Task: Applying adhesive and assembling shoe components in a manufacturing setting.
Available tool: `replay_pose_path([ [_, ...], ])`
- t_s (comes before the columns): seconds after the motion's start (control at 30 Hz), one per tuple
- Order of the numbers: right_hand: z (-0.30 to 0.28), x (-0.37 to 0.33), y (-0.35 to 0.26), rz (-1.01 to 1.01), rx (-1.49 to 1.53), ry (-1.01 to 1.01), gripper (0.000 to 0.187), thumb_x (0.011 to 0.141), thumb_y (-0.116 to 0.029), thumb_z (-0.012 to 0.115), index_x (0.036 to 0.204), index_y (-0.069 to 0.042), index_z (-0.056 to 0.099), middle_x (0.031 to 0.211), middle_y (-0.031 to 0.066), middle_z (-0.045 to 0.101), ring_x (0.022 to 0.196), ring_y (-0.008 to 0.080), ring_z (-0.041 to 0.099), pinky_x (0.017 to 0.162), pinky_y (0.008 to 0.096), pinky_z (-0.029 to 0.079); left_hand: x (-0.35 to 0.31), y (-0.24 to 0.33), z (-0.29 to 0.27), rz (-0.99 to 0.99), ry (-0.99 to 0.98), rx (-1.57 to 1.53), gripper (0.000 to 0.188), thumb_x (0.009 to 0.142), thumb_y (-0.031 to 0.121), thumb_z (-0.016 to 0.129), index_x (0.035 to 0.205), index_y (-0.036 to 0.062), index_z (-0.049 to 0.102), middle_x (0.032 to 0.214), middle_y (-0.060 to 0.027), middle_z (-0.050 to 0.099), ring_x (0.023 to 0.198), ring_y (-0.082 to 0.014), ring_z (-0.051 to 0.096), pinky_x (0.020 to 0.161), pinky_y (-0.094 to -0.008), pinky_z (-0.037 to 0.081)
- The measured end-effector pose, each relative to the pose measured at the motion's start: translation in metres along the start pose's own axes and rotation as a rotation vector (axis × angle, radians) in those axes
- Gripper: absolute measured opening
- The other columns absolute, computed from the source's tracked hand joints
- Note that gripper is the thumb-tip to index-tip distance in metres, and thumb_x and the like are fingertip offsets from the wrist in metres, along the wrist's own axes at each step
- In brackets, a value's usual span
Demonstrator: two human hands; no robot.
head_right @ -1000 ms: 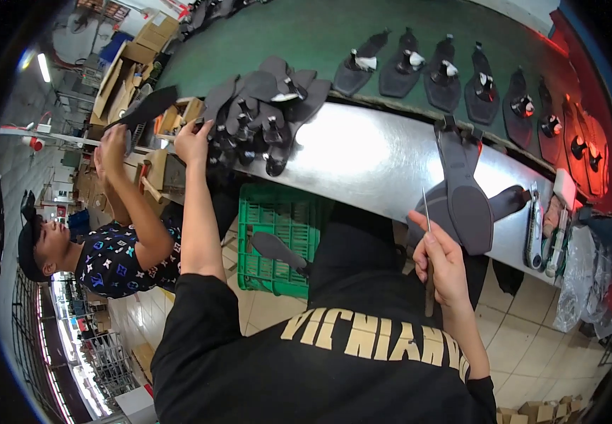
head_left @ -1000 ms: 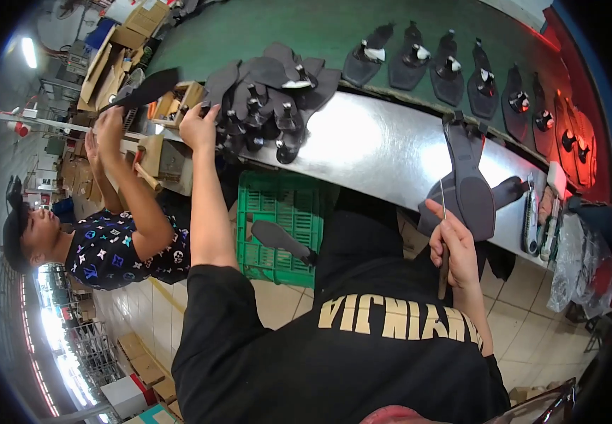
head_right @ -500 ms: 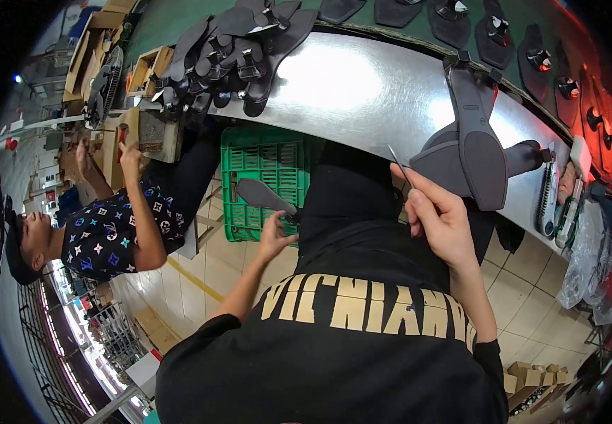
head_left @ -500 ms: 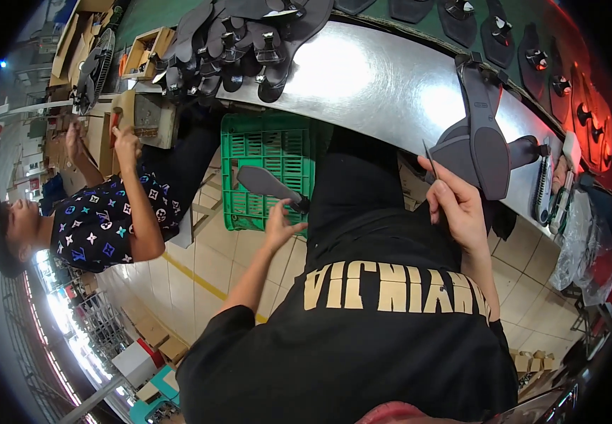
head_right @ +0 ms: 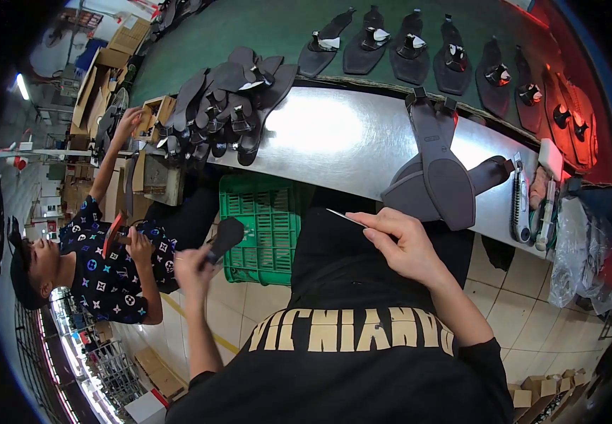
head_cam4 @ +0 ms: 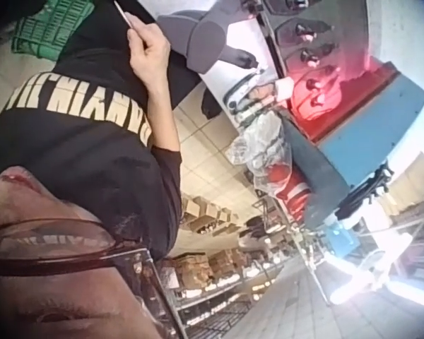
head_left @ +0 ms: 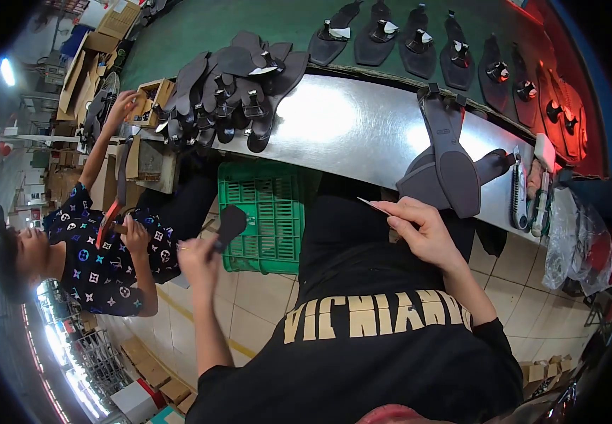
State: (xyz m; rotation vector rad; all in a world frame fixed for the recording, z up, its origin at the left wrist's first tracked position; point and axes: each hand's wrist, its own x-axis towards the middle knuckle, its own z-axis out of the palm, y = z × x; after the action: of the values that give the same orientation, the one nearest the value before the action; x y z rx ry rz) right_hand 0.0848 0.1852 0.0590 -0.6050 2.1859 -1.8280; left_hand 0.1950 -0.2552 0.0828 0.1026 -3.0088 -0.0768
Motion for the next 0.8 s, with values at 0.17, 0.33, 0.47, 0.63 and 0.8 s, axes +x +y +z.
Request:
replay_pose_path([
  [0.17,0.005,0.003,-0.020,0.137,0.229,0.004,0.030,0.093,-0.003,0.053,0.119,-0.007,0.067,0.069,0.0006,0.056,0.057,0.0065,0.049,0.055,0.0219,0.042,0.086,0.068,-0.064,0.138,0.128,-0.543,0.038,0.071,-0.001,0.069,0.109,0.0005,0.068,0.105,-0.0153,0.068,0.105,-0.0274,0.062,0.102,-0.0417,0.041],
  [0.33,0.004,-0.001,-0.037,0.153,0.282,0.074,0.039,0.093,-0.001,0.049,0.130,-0.009,0.059,0.063,-0.0006,0.051,0.055,0.0055,0.047,0.054,0.0215,0.042,0.125,0.169,0.022,0.014,-0.365,-1.518,0.039,0.082,0.000,0.064,0.120,-0.0063,0.061,0.105,-0.0128,0.069,0.093,-0.0182,0.065,0.089,-0.0297,0.049],
  [0.47,-0.013,-0.007,-0.033,0.264,0.347,0.109,0.053,0.094,-0.002,0.044,0.146,-0.014,0.041,0.061,-0.0024,0.048,0.054,0.0046,0.045,0.053,0.0209,0.043,0.116,0.250,0.052,-0.173,-0.814,-1.918,0.045,0.088,0.011,0.056,0.129,-0.0076,0.053,0.088,-0.0069,0.066,0.082,-0.0159,0.065,0.080,-0.0264,0.050],
  [0.63,-0.027,-0.026,-0.025,0.441,0.485,0.022,0.058,0.094,-0.003,0.043,0.150,-0.015,0.031,0.063,-0.0026,0.049,0.056,0.0038,0.047,0.050,0.0192,0.043,0.105,0.276,0.062,-0.299,-1.039,-1.884,0.036,0.086,0.015,0.058,0.114,-0.0070,0.063,0.089,-0.0078,0.066,0.081,-0.0149,0.064,0.079,-0.0266,0.049],
  [0.8,-0.025,-0.034,-0.013,0.505,0.485,-0.014,0.060,0.096,-0.004,0.041,0.151,-0.023,0.030,0.065,-0.0017,0.050,0.055,0.0040,0.046,0.051,0.0198,0.043,0.104,0.279,0.063,-0.203,-1.049,-1.751,0.020,0.085,0.012,0.057,0.086,-0.0046,0.069,0.086,-0.0096,0.068,0.079,-0.0144,0.063,0.078,-0.0266,0.047],
])
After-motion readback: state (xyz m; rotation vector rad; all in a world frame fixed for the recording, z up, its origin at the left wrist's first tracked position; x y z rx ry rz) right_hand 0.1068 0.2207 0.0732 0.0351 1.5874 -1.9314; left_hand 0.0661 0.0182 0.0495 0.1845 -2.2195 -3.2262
